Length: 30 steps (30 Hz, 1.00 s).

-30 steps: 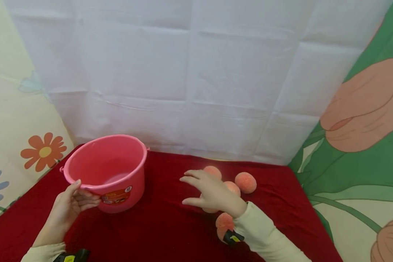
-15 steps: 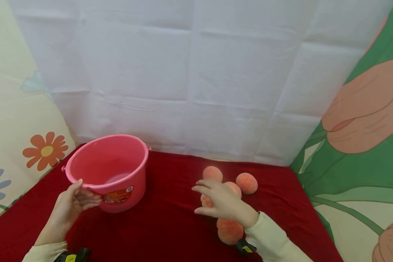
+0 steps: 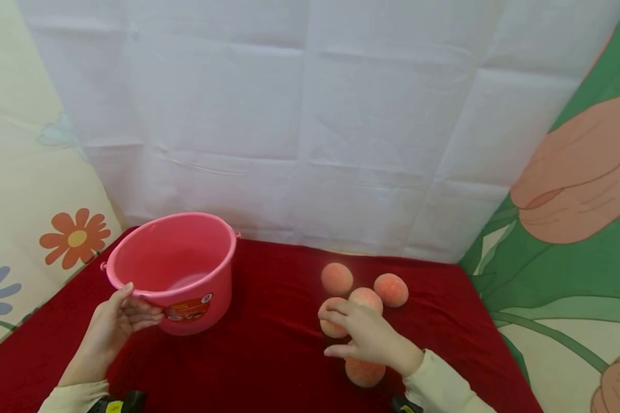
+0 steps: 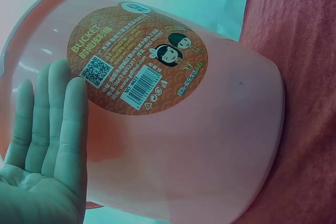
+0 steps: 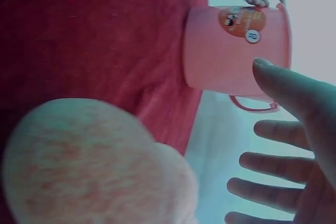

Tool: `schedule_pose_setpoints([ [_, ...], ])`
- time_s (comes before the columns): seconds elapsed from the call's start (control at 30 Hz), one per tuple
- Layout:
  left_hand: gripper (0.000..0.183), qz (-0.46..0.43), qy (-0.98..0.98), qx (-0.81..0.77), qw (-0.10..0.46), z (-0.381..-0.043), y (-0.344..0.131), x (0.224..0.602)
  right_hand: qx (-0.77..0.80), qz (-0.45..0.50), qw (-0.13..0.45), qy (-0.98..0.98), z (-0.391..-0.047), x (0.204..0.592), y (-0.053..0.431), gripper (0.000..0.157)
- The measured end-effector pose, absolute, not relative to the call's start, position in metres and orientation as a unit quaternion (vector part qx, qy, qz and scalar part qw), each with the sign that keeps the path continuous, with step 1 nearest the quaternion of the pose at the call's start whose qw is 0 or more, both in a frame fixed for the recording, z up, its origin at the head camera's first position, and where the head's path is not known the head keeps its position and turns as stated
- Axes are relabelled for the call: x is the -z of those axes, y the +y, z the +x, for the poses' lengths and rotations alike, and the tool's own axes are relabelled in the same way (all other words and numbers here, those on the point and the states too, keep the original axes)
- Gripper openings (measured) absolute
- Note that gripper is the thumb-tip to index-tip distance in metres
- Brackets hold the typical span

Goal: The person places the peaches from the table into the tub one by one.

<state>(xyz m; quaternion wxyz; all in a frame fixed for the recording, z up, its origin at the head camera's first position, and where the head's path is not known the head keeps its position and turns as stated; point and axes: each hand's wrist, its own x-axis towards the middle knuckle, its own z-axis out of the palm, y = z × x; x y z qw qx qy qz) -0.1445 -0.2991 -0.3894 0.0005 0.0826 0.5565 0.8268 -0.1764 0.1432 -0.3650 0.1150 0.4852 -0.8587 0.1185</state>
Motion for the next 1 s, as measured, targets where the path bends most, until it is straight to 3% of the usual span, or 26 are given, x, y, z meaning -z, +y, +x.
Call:
schedule_pose_setpoints([
  [0.4, 0.054, 0.078, 0.564, -0.822, 0.006, -0.144, -0.298, 0.388, -0.074, 0.466, 0.096, -0.876, -0.167, 0.377, 0.160, 0.040],
  [0.73, 0.055, 0.077, 0.565, -0.821, 0.004, -0.144, -0.298, 0.387, -0.044, 0.457, 0.067, -0.886, -0.168, 0.385, 0.169, 0.051],
  [1.0, 0.054, 0.074, 0.570, -0.818, 0.004, -0.144, -0.298, 0.386, -0.054, 0.439, 0.034, -0.896, -0.167, 0.391, 0.172, 0.045],
])
